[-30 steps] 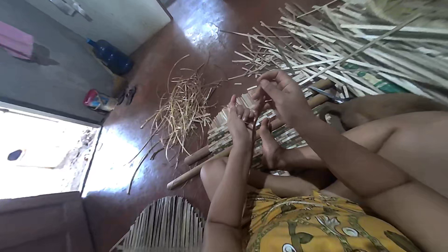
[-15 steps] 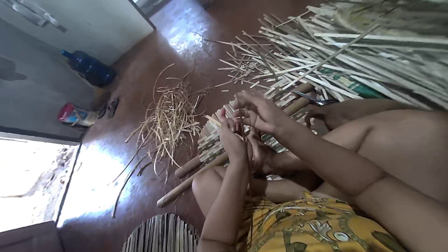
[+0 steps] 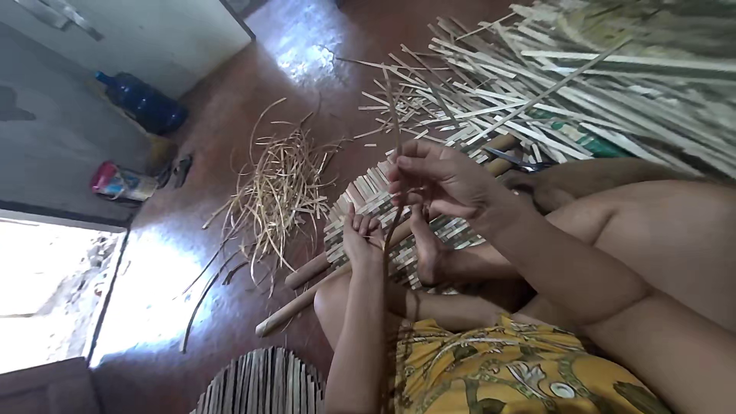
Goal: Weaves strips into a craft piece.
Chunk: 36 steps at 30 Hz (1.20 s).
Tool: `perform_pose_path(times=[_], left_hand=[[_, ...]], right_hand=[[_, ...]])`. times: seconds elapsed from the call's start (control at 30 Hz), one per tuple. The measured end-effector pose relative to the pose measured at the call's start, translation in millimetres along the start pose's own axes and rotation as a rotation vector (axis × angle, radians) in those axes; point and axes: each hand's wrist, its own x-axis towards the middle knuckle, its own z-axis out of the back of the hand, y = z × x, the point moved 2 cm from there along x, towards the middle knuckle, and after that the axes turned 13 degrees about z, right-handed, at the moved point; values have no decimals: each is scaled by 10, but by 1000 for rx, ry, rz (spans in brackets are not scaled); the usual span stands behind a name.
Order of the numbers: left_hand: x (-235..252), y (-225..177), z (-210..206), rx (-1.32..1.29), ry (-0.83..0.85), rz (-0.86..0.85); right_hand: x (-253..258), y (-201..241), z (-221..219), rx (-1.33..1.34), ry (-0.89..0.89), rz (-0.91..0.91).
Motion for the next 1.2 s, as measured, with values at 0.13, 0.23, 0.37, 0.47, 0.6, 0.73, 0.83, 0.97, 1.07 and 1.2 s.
perform_pose_path(times=[0.13,0.23,0.37,0.47,0.6,0.73,0.83,0.97,1.07,1.2], left_hand=[[-345,144,-139,331,234,-104],[-342,136,-240,364,207,-161],[-291,53,-314,247,146,-131],[-261,58,-188,173,256,-114],[-210,61,173,8,185,17],[-347,71,157,113,90,-15],[-391,99,23,329,266,-129],[-386,41,-130,439,165,-173],[-307,14,-131,371,215,-164],[-281,-74,-4,116,238,-25]], right_hand=[[103,-278,77,-151,-187,147],[109,-457,115,-113,-171,-33],[26,-488,10,-69,-83,-212],[-18,-353,-19,-81,-34,-163],[-59,-29,-31,-72,18,-28],[-47,-41,-95,-187,-101,163],[-20,-260,-100,-255,-147,167],[-87,-431,-153,-156,-144,-121],[-146,-442,-171,-158,-90,-147],[-210,-211,-191,-88,40,-92]])
